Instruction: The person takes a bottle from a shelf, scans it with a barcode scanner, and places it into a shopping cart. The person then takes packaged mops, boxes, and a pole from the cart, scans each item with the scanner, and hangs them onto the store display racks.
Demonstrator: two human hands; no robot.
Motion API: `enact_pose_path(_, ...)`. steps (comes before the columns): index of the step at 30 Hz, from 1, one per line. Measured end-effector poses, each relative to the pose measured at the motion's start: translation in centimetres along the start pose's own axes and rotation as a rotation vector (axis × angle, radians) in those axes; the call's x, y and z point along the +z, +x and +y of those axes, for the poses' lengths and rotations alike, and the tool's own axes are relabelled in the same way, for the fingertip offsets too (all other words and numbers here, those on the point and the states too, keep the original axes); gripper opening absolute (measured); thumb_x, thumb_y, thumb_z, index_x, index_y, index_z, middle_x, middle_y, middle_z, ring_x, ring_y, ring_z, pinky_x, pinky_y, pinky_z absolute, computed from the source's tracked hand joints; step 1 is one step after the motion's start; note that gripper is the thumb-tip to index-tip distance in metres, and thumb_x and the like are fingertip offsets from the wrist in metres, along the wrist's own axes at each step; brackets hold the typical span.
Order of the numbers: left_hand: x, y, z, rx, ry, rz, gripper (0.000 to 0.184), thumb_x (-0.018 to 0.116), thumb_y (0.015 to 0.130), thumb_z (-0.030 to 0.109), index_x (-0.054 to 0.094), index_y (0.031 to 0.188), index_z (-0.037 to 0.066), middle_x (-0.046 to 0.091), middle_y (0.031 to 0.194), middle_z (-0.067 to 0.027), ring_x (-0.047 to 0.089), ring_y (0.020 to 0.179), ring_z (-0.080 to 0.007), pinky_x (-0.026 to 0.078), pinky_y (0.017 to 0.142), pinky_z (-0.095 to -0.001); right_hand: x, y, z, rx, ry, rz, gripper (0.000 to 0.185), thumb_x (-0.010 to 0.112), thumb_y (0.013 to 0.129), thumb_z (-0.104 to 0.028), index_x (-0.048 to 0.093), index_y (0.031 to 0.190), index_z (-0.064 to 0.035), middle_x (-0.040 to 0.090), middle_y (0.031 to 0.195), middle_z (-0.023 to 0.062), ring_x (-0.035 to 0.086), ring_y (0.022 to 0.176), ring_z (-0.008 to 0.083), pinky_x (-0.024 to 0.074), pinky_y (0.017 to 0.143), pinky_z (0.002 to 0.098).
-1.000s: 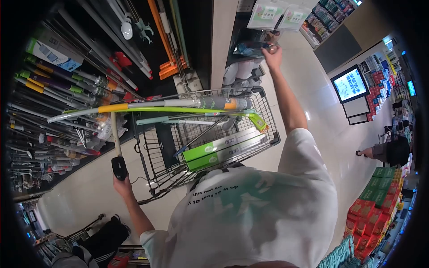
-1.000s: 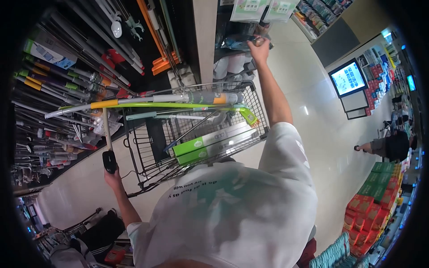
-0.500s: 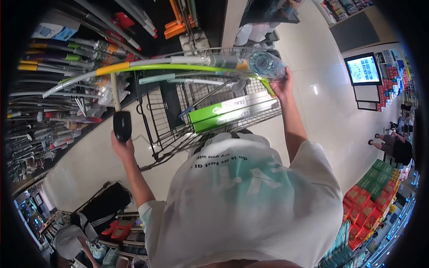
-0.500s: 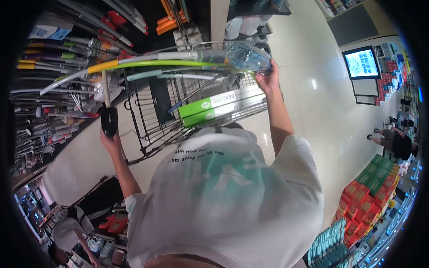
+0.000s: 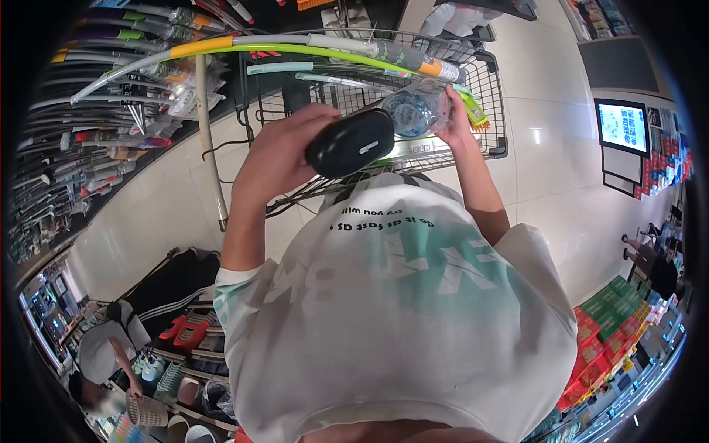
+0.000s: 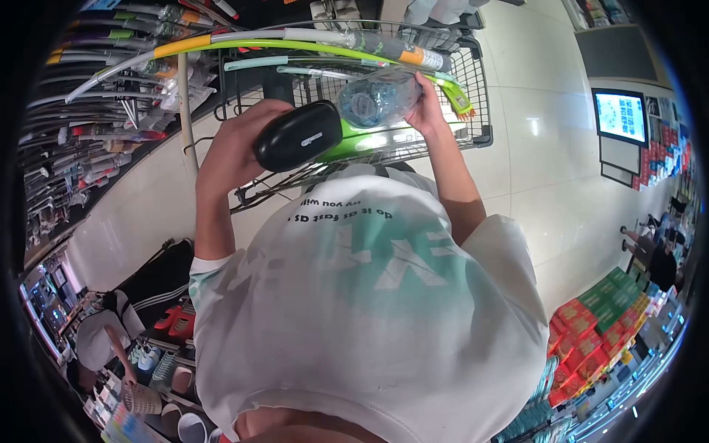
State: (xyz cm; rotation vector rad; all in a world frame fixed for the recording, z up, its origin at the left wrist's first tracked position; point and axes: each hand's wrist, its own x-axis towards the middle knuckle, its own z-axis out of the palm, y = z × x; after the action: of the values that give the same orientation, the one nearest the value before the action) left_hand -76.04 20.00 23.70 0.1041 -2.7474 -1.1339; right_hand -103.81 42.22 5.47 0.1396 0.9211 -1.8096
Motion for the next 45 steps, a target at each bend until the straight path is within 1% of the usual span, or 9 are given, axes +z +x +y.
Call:
enact_pose_path(9,0.8,1.2,0.7,-0.046,0.071,-0.120,0.040,0.075,0.067,0.008,0.063,0.105,0.010,0.062,0.106,-0.0037,0.064,0.085,-0.0306,0.052,0.072,-0.0393,-2.1,0.2,0.1,0.009,-0.070,-0.011,0.051,0.055,0.095,-0.042,0.054,0.126,-0.0024,0.063,0.118,0.0132,0.065,0.103,0.0234,0.0573,0.085,0.0380)
enact_pose_path(14,0.1,-0.4,-1.5,-0.213,0.151,0.043,0.047,0.076,0.064,0.009,0.065,0.109,0.011,0.066,0.100,-0.0090,0.064,0.088,-0.0338,0.052,0.075,-0.0412,-2.4,-1.3,-1.4,-0.069,-0.114,0.251,0.045,0.057,0.094,-0.041,0.055,0.126,-0.0096,0.063,0.116,0.0092,0.065,0.099,0.0212,0.0577,0.079,0.0366)
enact_pose_path(16,-0.1,-2.4,-4.8,-0.381,0.287,0.142,0.049,0.075,0.066,0.010,0.065,0.113,0.013,0.068,0.099,-0.0134,0.065,0.090,-0.0366,0.051,0.075,-0.0435,-5.1,-1.3,-2.4,-0.139,-0.158,0.201,0.042,0.060,0.092,-0.040,0.054,0.130,-0.0221,0.063,0.116,0.0006,0.062,0.099,0.0154,0.0547,0.076,0.0319)
enact_pose_path(19,-1.3,-6.0,-9.7,-0.594,0.323,0.381,0.043,0.074,0.073,0.014,0.064,0.114,0.010,0.068,0.093,-0.0194,0.065,0.088,-0.0397,0.052,0.073,-0.0445,-7.6,-2.1,-3.8,-0.283,-0.341,0.351,0.044,0.059,0.093,-0.042,0.051,0.131,-0.0212,0.060,0.121,-0.0003,0.060,0.102,0.0151,0.0529,0.080,0.0325)
enact_pose_path(25,-0.1,-11.5,-17.4,-0.806,0.536,0.736,0.043,0.079,0.073,0.027,0.065,0.109,0.009,0.069,0.095,-0.0145,0.065,0.090,-0.0386,0.051,0.077,-0.0464,-11.8,-1.4,-3.0,-0.615,-0.832,0.486,0.061,0.082,0.075,-0.015,0.049,0.124,-0.0031,0.058,0.116,0.0120,0.060,0.102,0.0213,0.0497,0.089,0.0374)
enact_pose_path(28,1.4,-11.8,-18.0,-0.942,0.638,0.718,0.040,0.080,0.073,0.030,0.064,0.104,0.010,0.067,0.097,-0.0121,0.064,0.091,-0.0379,0.050,0.076,-0.0474,-12.7,-0.2,-2.0,-0.726,-1.240,0.549,0.069,0.086,0.068,-0.018,0.048,0.122,0.0001,0.059,0.112,0.0137,0.060,0.102,0.0242,0.0484,0.091,0.0354)
enact_pose_path(32,2.0,-11.9,-18.5,-0.949,0.702,0.800,0.040,0.081,0.072,0.031,0.062,0.100,0.010,0.065,0.097,-0.0109,0.063,0.091,-0.0367,0.050,0.075,-0.0472,-12.5,1.6,-0.3,-0.821,-1.603,0.554,0.069,0.083,0.067,-0.019,0.049,0.124,0.0009,0.060,0.114,0.0215,0.059,0.101,0.0369,0.0463,0.092,0.0429)
enact_pose_path(39,2.3,-14.1,-21.4,-0.812,0.708,0.961,0.047,0.084,0.069,0.032,0.065,0.103,0.006,0.067,0.097,-0.0131,0.063,0.091,-0.0353,0.049,0.079,-0.0449,-13.9,5.2,0.7,-0.784,-1.814,0.543,0.068,0.081,0.070,-0.021,0.047,0.128,-0.0060,0.057,0.119,0.0154,0.052,0.110,0.0370,0.0450,0.092,0.0458)
enact_pose_path(45,2.1,-13.9,-22.0,-0.799,0.506,1.113,0.052,0.087,0.066,0.033,0.069,0.105,0.004,0.072,0.096,-0.0137,0.069,0.088,-0.0316,0.052,0.079,-0.0391,-16.9,8.0,1.2,-0.502,-1.901,0.597,0.060,0.078,0.073,-0.024,0.050,0.124,-0.0086,0.059,0.117,0.0183,0.054,0.109,0.0400,0.0459,0.093,0.0479)
